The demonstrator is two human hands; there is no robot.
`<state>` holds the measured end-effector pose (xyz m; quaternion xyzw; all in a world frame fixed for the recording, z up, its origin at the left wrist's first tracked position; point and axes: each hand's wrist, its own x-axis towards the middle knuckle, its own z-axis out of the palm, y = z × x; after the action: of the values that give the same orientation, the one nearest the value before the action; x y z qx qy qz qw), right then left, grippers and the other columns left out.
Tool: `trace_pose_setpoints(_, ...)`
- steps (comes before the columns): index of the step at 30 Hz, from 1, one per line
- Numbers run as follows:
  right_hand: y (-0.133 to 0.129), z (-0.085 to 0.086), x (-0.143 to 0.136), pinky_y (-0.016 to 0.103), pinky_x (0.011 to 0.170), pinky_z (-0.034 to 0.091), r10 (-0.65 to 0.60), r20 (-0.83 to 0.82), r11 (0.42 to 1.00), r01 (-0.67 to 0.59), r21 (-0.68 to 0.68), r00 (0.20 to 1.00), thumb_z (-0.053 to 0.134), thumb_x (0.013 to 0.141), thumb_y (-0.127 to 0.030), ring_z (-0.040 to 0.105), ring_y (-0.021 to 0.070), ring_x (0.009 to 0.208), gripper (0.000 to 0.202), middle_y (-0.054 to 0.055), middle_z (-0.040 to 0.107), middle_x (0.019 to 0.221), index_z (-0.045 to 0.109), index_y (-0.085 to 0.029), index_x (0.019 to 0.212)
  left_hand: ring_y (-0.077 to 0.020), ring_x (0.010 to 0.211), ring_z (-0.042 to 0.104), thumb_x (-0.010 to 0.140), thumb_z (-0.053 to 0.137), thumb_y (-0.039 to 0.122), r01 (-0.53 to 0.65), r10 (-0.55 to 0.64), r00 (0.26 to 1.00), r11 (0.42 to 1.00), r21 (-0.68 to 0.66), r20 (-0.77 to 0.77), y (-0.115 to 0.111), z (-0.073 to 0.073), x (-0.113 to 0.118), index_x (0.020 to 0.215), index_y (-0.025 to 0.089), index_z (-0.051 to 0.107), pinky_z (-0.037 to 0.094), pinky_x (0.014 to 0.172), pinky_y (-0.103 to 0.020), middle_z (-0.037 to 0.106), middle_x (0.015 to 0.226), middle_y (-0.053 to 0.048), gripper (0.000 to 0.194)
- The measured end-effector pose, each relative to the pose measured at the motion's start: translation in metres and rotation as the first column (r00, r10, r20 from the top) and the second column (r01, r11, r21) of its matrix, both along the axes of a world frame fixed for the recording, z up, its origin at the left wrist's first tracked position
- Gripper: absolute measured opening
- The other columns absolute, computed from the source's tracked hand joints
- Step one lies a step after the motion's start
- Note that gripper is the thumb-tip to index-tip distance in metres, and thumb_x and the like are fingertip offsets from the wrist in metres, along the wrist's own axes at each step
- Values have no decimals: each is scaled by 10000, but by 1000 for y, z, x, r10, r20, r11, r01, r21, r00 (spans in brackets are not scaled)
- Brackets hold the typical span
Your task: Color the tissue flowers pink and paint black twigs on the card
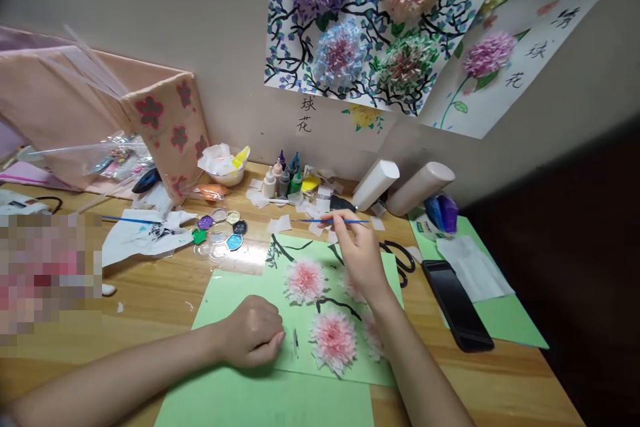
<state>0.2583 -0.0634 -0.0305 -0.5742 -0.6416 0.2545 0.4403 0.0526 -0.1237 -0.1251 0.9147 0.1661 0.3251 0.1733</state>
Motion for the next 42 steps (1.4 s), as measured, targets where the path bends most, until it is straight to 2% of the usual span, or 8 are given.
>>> trace_pose_setpoints(3, -10, -16, 14, 296, 717, 448, -42, 9, 999, 42, -17, 999, 415, 901, -367, 605, 178, 766, 289, 46, 671, 811, 642, -189, 890, -107, 382, 329, 797, 332, 166, 19, -19, 1000, 999, -37, -11, 1, 1, -1, 488, 185, 298, 220, 414, -274, 390, 395, 18, 312)
trace_pose_setpoints(7, -14, -28, 6, 298, 769, 446, 60, 80, 998, -59, -24, 995, 416, 906, -309, 614, 180, 831, 256, 39, 672, 840, 648, -201, 888, -108, 388, 315, 804, 339, 159, 29, -31, 999, 997, -66, -24, 1, 2, -1, 497, 185, 306, 219, 425, -273, 388, 406, 17, 310)
trace_pose_setpoints(10, -15, -29, -4, 298, 787, 436, 124, 113, 992, -122, -24, 986, 410, 910, -274, 606, 179, 859, 251, 37, 673, 857, 650, -202, 890, -108, 388, 312, 818, 330, 154, 38, -40, 999, 997, -73, -20, 2, 3, 0, 498, 184, 315, 211, 426, -272, 392, 411, 15, 322)
trace_pose_setpoints(17, -15, -34, -8, 289, 779, 433, 148, 103, 989, -145, -41, 984, 408, 913, -255, 601, 165, 858, 249, 26, 677, 850, 649, -204, 883, -110, 398, 314, 808, 341, 141, 43, -46, 998, 995, -90, -30, 3, 3, 0, 497, 183, 333, 224, 433, -276, 403, 416, 16, 314)
trace_pose_setpoints(31, -15, -36, -10, 291, 795, 424, 143, 135, 989, -135, -61, 980, 399, 914, -254, 587, 170, 883, 261, 33, 673, 856, 650, -196, 874, -112, 405, 299, 803, 356, 146, 46, -49, 998, 994, -95, -29, 2, 4, 0, 505, 183, 335, 218, 440, -276, 406, 423, 20, 302)
trace_pose_setpoints(42, -15, -33, -5, 274, 751, 420, 131, 142, 990, -122, -77, 981, 404, 910, -253, 590, 155, 822, 247, 19, 642, 804, 631, -198, 830, -111, 398, 306, 814, 333, 147, 44, -48, 998, 995, -84, -43, 3, 4, 0, 496, 186, 328, 227, 434, -274, 399, 418, 15, 321)
